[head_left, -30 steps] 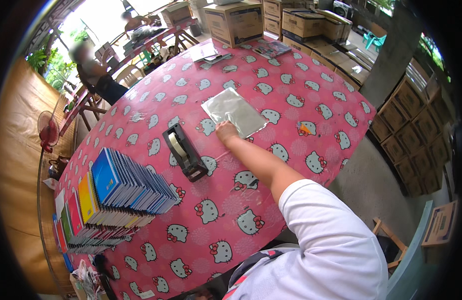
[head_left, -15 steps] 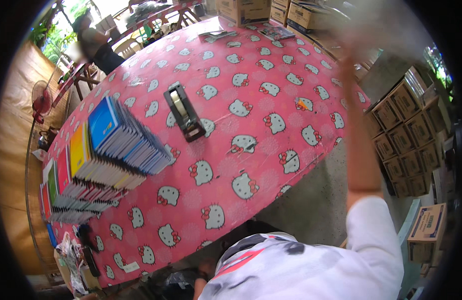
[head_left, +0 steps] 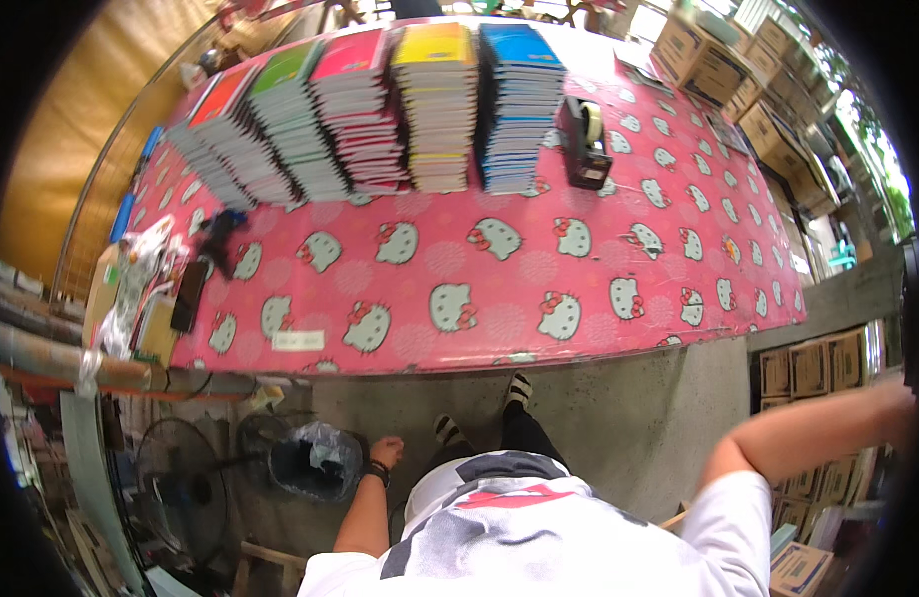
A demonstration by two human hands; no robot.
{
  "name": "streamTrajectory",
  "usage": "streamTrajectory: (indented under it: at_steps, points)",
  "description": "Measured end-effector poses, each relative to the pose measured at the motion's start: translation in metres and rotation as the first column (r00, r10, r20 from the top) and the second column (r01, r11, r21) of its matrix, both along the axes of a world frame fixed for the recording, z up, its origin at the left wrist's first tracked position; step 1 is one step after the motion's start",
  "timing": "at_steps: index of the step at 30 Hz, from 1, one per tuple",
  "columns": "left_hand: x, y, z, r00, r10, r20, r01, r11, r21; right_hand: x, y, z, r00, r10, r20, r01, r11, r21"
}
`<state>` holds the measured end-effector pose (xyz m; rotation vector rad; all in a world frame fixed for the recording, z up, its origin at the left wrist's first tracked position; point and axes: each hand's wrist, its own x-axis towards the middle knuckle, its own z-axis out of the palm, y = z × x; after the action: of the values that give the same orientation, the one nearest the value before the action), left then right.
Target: The person stacks spiral-bound notebooks on a table, then places them into clear plastic bags and seals them with a tape dispenser. The person repeats this process for several notebooks of different colors.
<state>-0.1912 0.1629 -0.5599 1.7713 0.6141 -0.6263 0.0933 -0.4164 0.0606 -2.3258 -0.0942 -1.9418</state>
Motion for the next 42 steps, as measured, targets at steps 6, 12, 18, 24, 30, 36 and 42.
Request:
streamTrajectory:
  at_steps: [6,12,18,24,30,36,42]
  points:
    - [-0.051,0.009,0.008,0.928,0.367,-0.055,-0.371,0.924,-0.089,-0.031,0.279,-0.292,-0.395,0.383,-0.835,-0.082,0.891,0.447]
    - [-0.136,-0.004,-0.011,0.711,0.658,-0.246,-0.698,0.704,-0.133,0.045,0.282,-0.119,0.175,-0.238,-0.955,-0.686,0.667,-0.292]
    - [-0.16,-0.004,-0.006,0.704,0.66,-0.263,-0.694,0.718,-0.056,0.06,0.31,-0.054,0.803,0.594,-0.037,-0.595,0.803,-0.024]
    - [-0.086,-0.009,0.065,0.589,0.798,-0.126,-0.782,0.524,-0.339,-0.035,0.444,-0.421,-0.6,-0.143,-0.787,-0.8,0.071,0.596]
    - [-0.012,-0.029,0.159,0.881,0.472,-0.041,-0.225,0.34,-0.913,-0.054,0.415,-0.296,-0.806,0.587,0.072,0.275,0.265,0.924]
    - [0.138,-0.031,0.261,0.778,0.62,0.099,0.148,-0.028,-0.989,0.001,0.343,-0.313,-0.332,0.778,0.533,0.615,-0.25,0.748]
    - [0.228,-0.046,0.235,0.779,0.573,0.255,-0.25,0.657,-0.711,0.043,0.282,-0.39,0.113,0.824,-0.555,-0.215,0.565,0.796]
